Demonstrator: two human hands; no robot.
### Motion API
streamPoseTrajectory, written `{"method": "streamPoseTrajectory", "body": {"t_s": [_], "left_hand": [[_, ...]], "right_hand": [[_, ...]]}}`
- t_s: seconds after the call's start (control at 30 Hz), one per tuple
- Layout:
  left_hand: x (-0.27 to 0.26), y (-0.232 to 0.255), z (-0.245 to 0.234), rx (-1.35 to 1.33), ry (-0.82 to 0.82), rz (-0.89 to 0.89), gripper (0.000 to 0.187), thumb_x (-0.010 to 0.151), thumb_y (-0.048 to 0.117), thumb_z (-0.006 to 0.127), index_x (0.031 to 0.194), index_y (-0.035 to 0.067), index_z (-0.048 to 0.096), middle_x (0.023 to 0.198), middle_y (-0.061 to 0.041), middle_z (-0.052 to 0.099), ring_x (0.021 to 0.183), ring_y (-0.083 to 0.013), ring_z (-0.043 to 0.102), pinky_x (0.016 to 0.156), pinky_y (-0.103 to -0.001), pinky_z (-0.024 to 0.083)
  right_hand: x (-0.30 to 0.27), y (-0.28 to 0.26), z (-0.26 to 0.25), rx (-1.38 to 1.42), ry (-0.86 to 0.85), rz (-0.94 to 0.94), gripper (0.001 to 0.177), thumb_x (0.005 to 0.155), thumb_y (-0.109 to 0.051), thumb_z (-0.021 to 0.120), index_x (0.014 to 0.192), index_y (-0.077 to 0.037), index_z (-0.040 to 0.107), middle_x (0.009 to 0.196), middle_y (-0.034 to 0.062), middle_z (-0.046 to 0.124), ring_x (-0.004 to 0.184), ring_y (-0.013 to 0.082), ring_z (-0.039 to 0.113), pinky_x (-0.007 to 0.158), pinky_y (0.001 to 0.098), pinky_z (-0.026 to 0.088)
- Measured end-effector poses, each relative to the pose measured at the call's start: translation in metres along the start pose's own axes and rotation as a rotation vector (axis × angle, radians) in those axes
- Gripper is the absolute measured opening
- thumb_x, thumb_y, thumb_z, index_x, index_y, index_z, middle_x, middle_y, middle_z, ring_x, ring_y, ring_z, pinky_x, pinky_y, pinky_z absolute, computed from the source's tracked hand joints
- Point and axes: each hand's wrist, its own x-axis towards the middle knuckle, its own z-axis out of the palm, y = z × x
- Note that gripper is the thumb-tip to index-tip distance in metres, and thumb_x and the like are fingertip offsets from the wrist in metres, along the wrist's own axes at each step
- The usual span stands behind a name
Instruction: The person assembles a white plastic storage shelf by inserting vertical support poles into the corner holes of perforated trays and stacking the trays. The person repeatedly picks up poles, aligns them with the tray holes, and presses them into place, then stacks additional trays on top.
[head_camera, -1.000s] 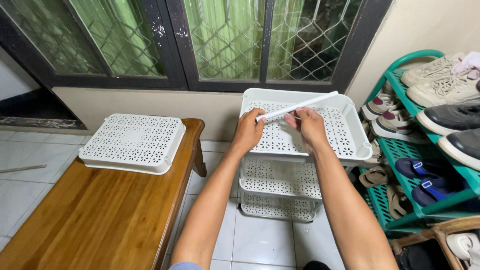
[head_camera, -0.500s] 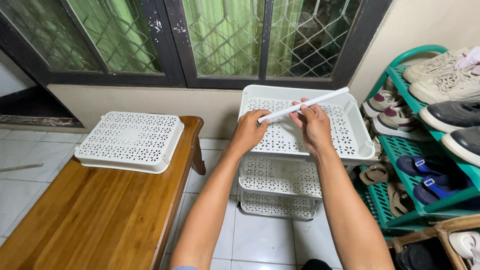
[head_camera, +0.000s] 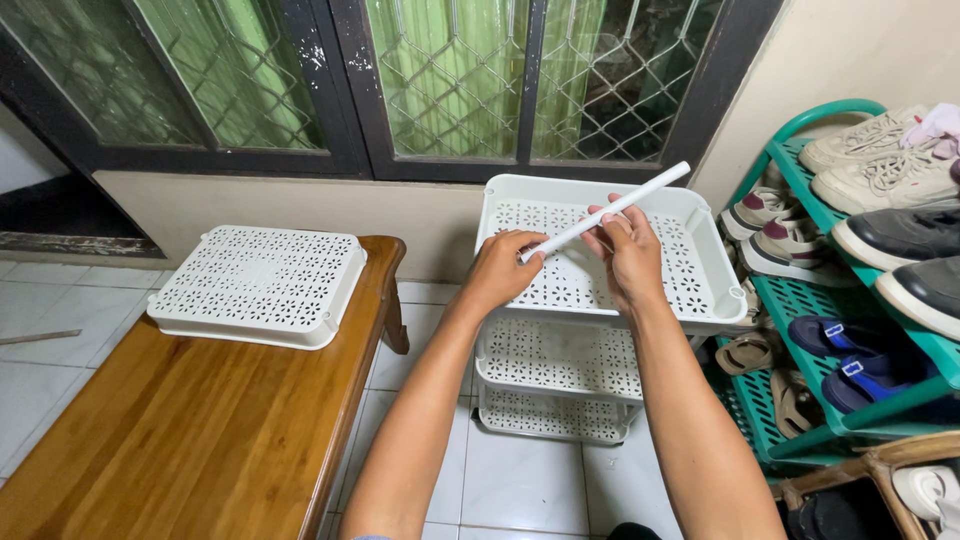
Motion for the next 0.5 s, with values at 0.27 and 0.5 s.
{"method": "streamPoseTrajectory", "body": {"t_s": [0.27,0.5], "left_hand": [[0.0025,0.0094,-0.0037,-0.105,-0.126,-0.109,0.026,0.089,0.009,0.072,0.114,0.003,0.072,0.097,-0.014,0.078,0.087,-0.0203,0.078,0.080,-0.031,0.062],[0.0013,0.0021,-0.0009,-0.126,-0.109,-0.138,0.022,0.087,0.012,0.076,0.107,0.003,0.075,0.092,-0.013,0.080,0.084,-0.0165,0.079,0.076,-0.030,0.062]], "right_hand": [[-0.0034,0.0029,0.0071,-0.213,-0.188,-0.023,0.042,0.100,-0.008,0.059,0.140,0.001,0.056,0.122,0.0140,0.070,0.116,0.0219,0.068,0.098,0.0343,0.055],[-0.0030,0.0096,0.0031,-0.298,-0.226,-0.044,0.039,0.100,-0.016,0.061,0.137,-0.004,0.062,0.116,0.0085,0.071,0.110,0.0151,0.068,0.095,0.0329,0.058]]}}
